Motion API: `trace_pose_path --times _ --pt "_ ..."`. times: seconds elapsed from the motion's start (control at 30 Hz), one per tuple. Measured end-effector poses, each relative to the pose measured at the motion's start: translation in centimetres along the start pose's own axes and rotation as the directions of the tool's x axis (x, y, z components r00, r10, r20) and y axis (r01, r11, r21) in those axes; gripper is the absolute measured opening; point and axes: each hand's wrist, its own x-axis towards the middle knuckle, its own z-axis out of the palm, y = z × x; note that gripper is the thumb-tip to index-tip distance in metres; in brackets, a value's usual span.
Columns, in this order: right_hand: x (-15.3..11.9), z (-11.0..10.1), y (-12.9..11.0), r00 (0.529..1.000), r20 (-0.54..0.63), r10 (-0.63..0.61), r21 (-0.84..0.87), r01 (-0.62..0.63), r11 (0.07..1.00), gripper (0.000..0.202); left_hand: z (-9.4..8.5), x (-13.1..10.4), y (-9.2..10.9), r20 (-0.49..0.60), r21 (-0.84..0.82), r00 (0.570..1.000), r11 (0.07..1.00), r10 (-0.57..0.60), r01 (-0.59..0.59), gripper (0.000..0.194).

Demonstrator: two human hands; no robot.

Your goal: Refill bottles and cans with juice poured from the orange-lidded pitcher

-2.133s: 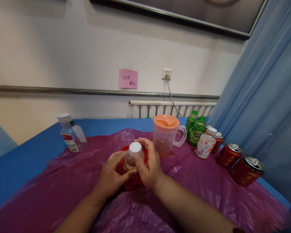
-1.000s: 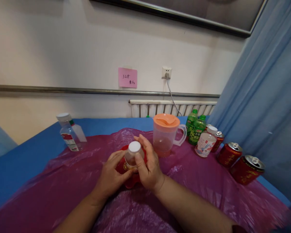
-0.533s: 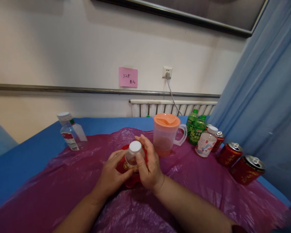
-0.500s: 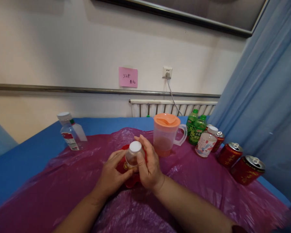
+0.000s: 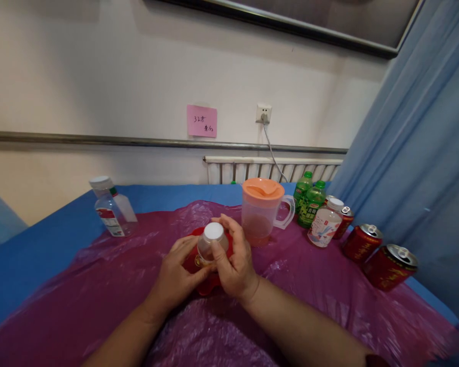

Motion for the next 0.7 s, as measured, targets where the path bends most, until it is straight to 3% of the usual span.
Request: trace_pose_path --times 0.3,0.7 --pt "0.19 0.12 -0.34 0.998 -0.060 0.019 0.021 -0.018 1.000 0.039 -0.07 0.12 0.35 0.000 0.004 1.000 1.000 0.021 -0.021 0.047" --pt "0.11 0.21 0.06 0.999 -0.040 0.019 0.019 -0.018 1.000 0.039 0.04 0.04 0.11 -0.004 0.005 0.999 0.999 0.041 -0.041 0.048"
